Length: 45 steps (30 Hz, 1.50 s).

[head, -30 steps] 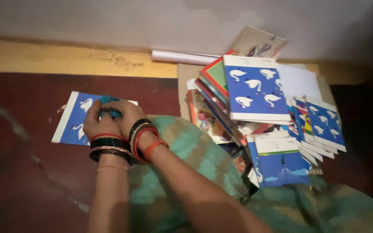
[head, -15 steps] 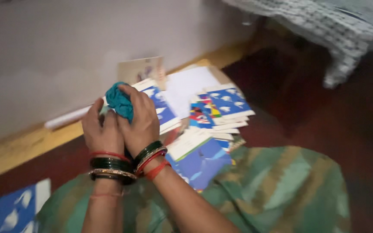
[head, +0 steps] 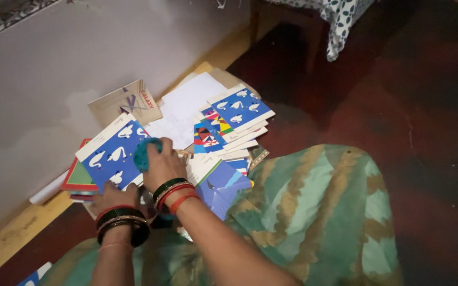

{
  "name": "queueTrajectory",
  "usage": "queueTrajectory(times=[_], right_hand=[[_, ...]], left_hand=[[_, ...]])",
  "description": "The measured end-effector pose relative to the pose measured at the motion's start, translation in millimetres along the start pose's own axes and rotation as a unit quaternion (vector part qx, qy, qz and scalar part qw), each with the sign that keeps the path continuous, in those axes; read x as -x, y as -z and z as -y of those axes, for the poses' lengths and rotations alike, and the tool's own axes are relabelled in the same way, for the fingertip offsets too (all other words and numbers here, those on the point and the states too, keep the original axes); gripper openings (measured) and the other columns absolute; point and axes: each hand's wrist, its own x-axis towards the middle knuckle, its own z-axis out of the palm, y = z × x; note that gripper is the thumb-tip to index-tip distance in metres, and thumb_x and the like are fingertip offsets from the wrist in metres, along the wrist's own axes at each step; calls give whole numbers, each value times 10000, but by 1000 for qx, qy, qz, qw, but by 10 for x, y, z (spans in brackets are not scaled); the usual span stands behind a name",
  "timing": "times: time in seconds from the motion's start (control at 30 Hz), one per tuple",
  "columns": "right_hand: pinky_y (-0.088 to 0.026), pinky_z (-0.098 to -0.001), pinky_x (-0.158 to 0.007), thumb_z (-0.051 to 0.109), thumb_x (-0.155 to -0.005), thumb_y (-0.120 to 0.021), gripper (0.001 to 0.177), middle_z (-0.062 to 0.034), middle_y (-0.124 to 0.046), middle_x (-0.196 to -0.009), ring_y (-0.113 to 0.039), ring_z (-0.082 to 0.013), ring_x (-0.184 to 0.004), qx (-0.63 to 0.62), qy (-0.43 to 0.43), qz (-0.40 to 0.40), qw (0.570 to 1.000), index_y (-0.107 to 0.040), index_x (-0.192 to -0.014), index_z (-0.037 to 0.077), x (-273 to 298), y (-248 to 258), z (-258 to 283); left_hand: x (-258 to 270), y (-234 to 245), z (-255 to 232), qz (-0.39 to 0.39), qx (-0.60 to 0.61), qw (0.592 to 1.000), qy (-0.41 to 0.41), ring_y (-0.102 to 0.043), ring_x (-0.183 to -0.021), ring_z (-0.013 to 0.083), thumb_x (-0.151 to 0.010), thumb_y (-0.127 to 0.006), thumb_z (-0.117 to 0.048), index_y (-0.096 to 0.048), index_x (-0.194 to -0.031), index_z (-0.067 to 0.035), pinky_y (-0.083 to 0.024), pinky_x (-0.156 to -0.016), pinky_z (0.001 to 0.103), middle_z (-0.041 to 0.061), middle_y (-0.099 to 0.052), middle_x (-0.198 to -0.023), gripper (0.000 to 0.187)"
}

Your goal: The person organizes a set of cards by wiping them with a blue cloth and then placing them in a stack on a shelf.

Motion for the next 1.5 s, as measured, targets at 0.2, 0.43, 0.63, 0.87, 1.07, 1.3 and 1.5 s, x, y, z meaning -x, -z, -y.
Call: queueTrajectory(times=[0.2,0.43,0.63,0.87,1.07,1.3,1.5], right_hand=[[-562,-525,-883,249,-817,-771,612,-207,-555,-1311,-634,-421,-1137,30,-87,77,993,-518,-1347,78,15,-103,-34],[-555,-550,-800,262,-765,-782,597,-215,-566,-1214,-631,-444,-1068,-20,-97,-52,994,-533,-1268,59,184,-8,23],[-537,-546,-855,262,-777,-762,500,-195,-600,-1197,-643,-450,-1046,-75,-153,-98,980,-581,-1205,75,161,-2,26],[-521,-522,-872,234,-818,-745,324,-250,-712,-1055,-653,-469,-1021,-127,-228,-100,960,-654,-1080,65,298,83,-63],[-564,-399,-840,156,-639,-781,470,-232,-785,-1036,-723,-404,-967,-497,-174,-36,850,-786,-1084,5,122,-126,-386],[-522,-461,-892,267,-791,-776,528,-220,-678,-1190,-671,-401,-1047,-35,-151,43,987,-657,-1276,93,465,317,-95],[-530,-496,-918,292,-801,-762,619,-193,-621,-1257,-651,-434,-1091,-59,60,-101,991,-529,-1340,93,562,183,241]], left_hand=[[100,-103,59,-76,-15,994,-74,-413,-1228,620,-713,-745,-252,-465,-1453,39,-388,-1004,590,459,-377,-1396,843],[455,198,-58,-61,22,996,-57,-550,-1236,513,-861,-695,-214,-612,-1303,22,-451,-1081,565,338,-530,-1351,508],[512,401,-41,-111,150,982,-22,-586,-1120,509,-817,-751,-185,-609,-1308,9,-485,-952,565,322,-577,-1260,547],[507,179,163,-66,241,968,31,-650,-1182,398,-818,-747,-173,-625,-1352,-30,-494,-1037,494,229,-656,-1310,566],[493,217,163,-183,478,836,198,-699,-1072,293,-718,-828,-94,-540,-1306,26,-544,-938,384,208,-667,-1238,665],[401,342,559,89,547,820,140,-715,-987,259,-868,-766,-98,-674,-1326,85,-549,-857,375,175,-742,-1235,502],[639,126,797,177,757,629,4,-724,-1042,258,-888,-583,-61,-539,-1366,-23,-628,-931,416,110,-700,-1190,482]])
